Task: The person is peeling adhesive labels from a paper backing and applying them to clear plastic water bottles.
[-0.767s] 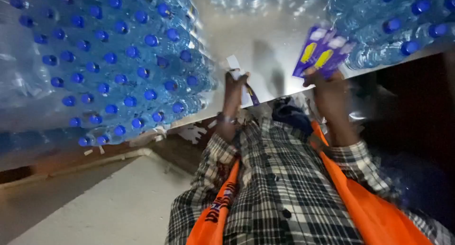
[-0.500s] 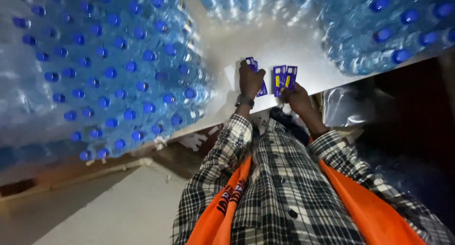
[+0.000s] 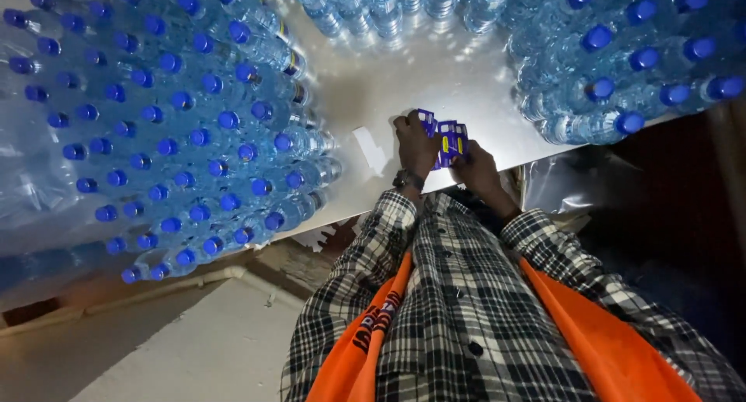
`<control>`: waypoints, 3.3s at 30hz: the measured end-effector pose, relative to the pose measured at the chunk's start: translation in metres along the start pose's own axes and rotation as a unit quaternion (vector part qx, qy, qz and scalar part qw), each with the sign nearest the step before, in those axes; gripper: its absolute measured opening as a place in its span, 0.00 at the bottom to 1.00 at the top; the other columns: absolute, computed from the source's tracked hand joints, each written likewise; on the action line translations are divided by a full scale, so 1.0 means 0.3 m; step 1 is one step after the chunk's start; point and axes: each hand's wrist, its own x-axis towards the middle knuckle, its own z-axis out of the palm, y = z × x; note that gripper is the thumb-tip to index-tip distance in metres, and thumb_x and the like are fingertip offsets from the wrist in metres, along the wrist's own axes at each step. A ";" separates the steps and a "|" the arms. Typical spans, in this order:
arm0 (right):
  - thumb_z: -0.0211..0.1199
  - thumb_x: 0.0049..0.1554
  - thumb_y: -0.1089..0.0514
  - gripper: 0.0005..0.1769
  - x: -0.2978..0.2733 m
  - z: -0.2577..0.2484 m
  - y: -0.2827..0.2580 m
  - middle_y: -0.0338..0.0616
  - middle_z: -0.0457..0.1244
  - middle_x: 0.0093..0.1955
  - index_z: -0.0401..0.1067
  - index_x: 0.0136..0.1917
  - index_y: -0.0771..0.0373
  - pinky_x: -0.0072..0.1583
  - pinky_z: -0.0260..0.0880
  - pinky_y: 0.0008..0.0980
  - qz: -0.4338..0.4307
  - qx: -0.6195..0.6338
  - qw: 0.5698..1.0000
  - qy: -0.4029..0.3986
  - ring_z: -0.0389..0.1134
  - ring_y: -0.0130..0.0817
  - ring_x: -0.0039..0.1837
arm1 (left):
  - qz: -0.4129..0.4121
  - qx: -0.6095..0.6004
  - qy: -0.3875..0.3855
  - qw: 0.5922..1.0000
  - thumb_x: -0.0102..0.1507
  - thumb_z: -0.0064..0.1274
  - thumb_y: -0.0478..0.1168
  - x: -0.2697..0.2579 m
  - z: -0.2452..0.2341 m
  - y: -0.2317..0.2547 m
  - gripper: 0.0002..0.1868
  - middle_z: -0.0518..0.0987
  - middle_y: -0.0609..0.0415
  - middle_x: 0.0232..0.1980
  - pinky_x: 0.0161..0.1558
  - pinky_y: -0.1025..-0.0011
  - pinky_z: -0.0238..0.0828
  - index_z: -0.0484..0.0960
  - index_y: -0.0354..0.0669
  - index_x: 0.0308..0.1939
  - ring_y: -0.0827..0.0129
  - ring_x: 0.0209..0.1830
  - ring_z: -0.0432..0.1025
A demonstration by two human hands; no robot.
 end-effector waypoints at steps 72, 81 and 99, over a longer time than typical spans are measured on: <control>0.59 0.73 0.60 0.11 -0.835 -0.187 -0.596 0.53 0.62 0.47 0.71 0.58 0.74 0.45 0.79 0.37 -0.319 0.352 0.878 0.066 0.71 0.36 0.43 | 0.273 -0.424 -0.076 0.860 0.82 0.44 0.42 -0.735 -0.679 0.340 0.10 0.68 0.58 0.38 0.50 0.70 0.66 0.78 0.42 0.53 0.76 0.43 0.65; 0.64 0.71 0.60 0.11 -0.829 -0.176 -0.641 0.54 0.63 0.45 0.72 0.56 0.74 0.46 0.78 0.38 -0.339 0.337 0.876 0.070 0.73 0.39 0.44 | 0.314 -0.409 -0.068 0.854 0.82 0.45 0.43 -0.719 -0.638 0.329 0.11 0.77 0.49 0.41 0.51 0.64 0.73 0.79 0.40 0.54 0.67 0.44 0.74; 0.61 0.76 0.61 0.08 -0.824 -0.119 -0.656 0.53 0.63 0.42 0.70 0.56 0.70 0.45 0.72 0.33 -0.346 0.252 0.882 0.196 0.67 0.34 0.39 | 0.283 -0.436 0.009 0.855 0.79 0.52 0.45 -0.687 -0.625 0.277 0.10 0.72 0.57 0.35 0.49 0.68 0.70 0.77 0.43 0.49 0.77 0.42 0.69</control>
